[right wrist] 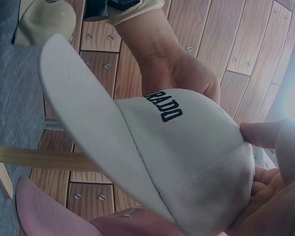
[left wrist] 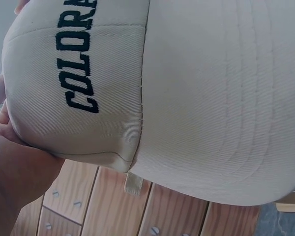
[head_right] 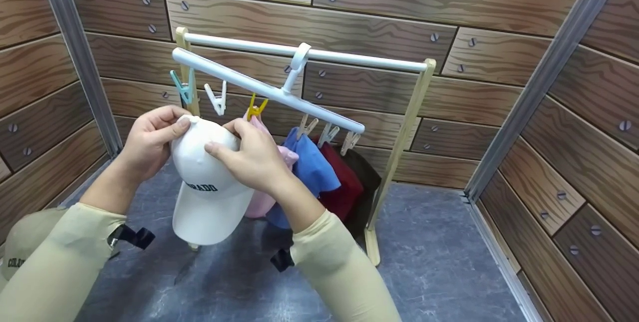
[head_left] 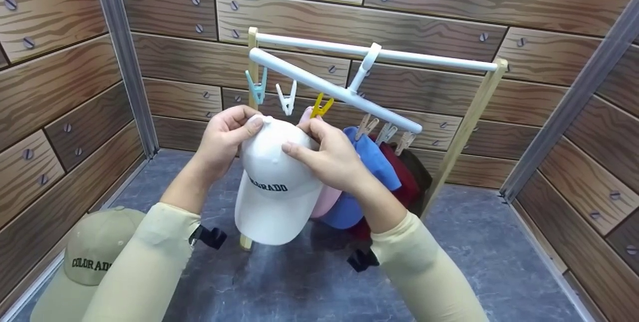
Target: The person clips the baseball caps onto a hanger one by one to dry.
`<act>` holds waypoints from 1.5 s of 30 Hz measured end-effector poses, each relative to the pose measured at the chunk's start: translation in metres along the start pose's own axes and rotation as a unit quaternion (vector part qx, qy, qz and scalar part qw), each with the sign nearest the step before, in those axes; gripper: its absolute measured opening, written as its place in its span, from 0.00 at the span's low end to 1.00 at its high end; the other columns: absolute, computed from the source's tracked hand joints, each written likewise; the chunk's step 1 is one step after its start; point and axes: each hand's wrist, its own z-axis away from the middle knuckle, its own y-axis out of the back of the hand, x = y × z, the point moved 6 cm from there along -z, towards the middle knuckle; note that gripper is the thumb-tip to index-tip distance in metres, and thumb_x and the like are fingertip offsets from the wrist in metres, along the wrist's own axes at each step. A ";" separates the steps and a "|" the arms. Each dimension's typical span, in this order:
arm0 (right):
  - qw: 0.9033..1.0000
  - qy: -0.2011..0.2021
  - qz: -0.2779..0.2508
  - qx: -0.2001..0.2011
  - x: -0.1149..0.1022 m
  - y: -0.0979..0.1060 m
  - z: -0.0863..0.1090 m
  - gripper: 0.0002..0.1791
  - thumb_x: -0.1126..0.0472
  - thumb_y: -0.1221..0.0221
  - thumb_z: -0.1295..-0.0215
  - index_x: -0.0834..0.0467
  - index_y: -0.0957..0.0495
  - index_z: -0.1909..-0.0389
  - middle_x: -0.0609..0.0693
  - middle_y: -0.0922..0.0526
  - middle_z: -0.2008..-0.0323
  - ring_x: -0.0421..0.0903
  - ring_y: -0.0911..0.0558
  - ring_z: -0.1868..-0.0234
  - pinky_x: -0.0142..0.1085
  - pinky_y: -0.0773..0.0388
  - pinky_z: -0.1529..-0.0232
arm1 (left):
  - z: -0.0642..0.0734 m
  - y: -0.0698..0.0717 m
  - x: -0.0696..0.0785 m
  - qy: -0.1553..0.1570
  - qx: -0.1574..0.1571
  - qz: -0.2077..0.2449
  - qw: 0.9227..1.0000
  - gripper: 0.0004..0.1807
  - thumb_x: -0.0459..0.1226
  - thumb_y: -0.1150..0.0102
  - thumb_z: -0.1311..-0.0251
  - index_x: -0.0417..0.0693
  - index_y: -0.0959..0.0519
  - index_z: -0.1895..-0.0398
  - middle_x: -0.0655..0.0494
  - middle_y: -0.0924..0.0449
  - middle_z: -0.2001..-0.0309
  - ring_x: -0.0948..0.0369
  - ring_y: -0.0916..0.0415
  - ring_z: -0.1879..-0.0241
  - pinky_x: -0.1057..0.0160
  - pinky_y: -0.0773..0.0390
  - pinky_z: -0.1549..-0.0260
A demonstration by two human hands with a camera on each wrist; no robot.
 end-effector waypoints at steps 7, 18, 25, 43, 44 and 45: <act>1.000 0.001 0.004 -0.001 -0.004 0.003 -0.004 0.20 0.49 0.30 0.24 0.61 0.17 0.45 0.53 0.14 0.54 0.48 0.16 0.56 0.44 0.16 0.58 | -0.003 -0.001 0.005 -0.005 0.003 0.003 1.000 0.07 0.29 0.40 0.21 0.42 0.14 0.59 0.50 0.12 0.61 0.61 0.16 0.66 0.63 0.15 0.68; 0.999 0.006 0.030 -0.007 -0.007 0.009 -0.007 0.19 0.49 0.29 0.24 0.61 0.17 0.47 0.52 0.14 0.54 0.48 0.16 0.56 0.45 0.17 0.58 | -0.006 -0.001 0.005 -0.005 -0.005 -0.009 1.000 0.07 0.29 0.41 0.20 0.42 0.14 0.58 0.51 0.12 0.61 0.61 0.15 0.65 0.63 0.13 0.67; 0.999 -0.005 0.039 -0.021 -0.010 0.008 -0.012 0.21 0.46 0.31 0.21 0.58 0.18 0.43 0.51 0.14 0.51 0.48 0.16 0.52 0.47 0.16 0.53 | -0.005 -0.004 0.007 -0.003 -0.008 0.001 1.000 0.08 0.29 0.41 0.20 0.42 0.14 0.59 0.51 0.12 0.62 0.61 0.16 0.65 0.63 0.14 0.67; 0.996 -0.087 0.038 0.000 -0.011 0.010 -0.044 0.42 0.39 0.37 0.18 0.63 0.33 0.18 0.57 0.17 0.31 0.52 0.18 0.30 0.49 0.21 0.31 | -0.003 -0.002 0.008 -0.011 -0.009 -0.015 1.000 0.06 0.29 0.39 0.21 0.43 0.13 0.58 0.53 0.11 0.61 0.61 0.16 0.64 0.63 0.15 0.65; 0.995 -0.092 0.035 0.002 -0.011 0.009 -0.045 0.42 0.38 0.37 0.19 0.62 0.33 0.18 0.57 0.17 0.30 0.52 0.19 0.29 0.48 0.21 0.30 | -0.004 -0.002 0.008 -0.012 -0.010 -0.013 1.000 0.06 0.29 0.39 0.21 0.43 0.13 0.58 0.53 0.11 0.62 0.61 0.16 0.64 0.63 0.15 0.65; 0.995 -0.097 0.030 0.004 -0.011 0.008 -0.047 0.42 0.38 0.37 0.19 0.62 0.33 0.18 0.57 0.18 0.29 0.51 0.19 0.29 0.48 0.22 0.30 | -0.004 -0.003 0.008 -0.012 -0.011 -0.012 1.000 0.07 0.29 0.39 0.21 0.43 0.13 0.58 0.53 0.11 0.62 0.61 0.16 0.64 0.63 0.15 0.65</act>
